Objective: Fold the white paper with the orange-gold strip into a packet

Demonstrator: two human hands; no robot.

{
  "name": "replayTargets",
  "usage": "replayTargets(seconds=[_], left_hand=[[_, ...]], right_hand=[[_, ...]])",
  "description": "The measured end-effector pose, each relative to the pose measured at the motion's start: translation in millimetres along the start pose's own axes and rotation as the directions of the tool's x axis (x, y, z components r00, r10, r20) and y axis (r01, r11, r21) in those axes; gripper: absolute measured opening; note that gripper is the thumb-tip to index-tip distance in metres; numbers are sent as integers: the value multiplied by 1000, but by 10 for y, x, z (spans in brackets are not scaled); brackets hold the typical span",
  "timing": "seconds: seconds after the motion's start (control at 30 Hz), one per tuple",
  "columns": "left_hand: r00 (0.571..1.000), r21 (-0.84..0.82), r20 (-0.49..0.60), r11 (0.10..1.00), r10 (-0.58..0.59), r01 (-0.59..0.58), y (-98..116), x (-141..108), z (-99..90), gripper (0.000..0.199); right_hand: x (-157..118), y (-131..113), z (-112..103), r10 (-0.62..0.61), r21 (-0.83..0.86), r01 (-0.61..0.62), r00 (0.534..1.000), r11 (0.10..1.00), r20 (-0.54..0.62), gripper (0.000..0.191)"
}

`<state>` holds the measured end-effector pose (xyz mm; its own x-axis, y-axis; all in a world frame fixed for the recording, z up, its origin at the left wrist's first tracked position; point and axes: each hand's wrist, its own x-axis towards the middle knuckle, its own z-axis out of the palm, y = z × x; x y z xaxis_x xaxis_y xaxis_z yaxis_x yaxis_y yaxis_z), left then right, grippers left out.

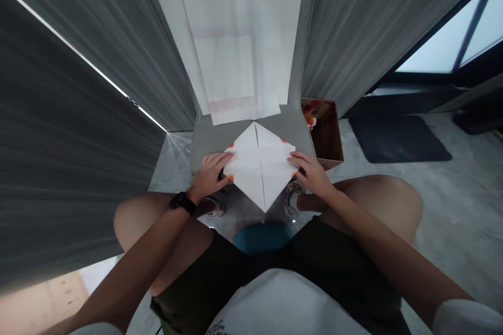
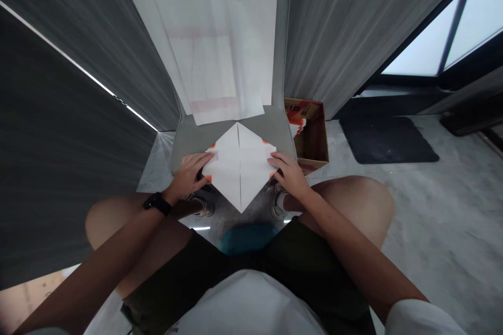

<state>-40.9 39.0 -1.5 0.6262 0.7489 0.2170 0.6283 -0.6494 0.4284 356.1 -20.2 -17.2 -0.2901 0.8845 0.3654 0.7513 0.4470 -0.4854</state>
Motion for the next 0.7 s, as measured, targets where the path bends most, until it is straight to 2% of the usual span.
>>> replayTargets(seconds=[0.2, 0.3, 0.4, 0.53, 0.7], left_hand=[[996, -50, -26, 995, -86, 85, 52, -24, -33, 84], [997, -111, -23, 991, -79, 75, 80, -56, -85, 89], [998, -175, -25, 983, -63, 58, 84, -66, -105, 78], [984, -173, -91, 975, -154, 137, 94, -17, -31, 54], [961, -97, -161, 972, -227, 213, 125, 59, 83, 53]], right_hand=[[-5, 8, 9, 36, 10, -36, 999, 999, 20, 43], [-6, 16, 11, 25, 11, -25, 1000, 1000, 12, 41], [-9, 15, -5, 9, -4, -9, 1000, 1000, 16, 38], [-20, 6, -46, -28, 2, 28, 999, 1000, 33, 41], [-43, 0, -81, -43, 12, 42, 997, 999, 67, 50]])
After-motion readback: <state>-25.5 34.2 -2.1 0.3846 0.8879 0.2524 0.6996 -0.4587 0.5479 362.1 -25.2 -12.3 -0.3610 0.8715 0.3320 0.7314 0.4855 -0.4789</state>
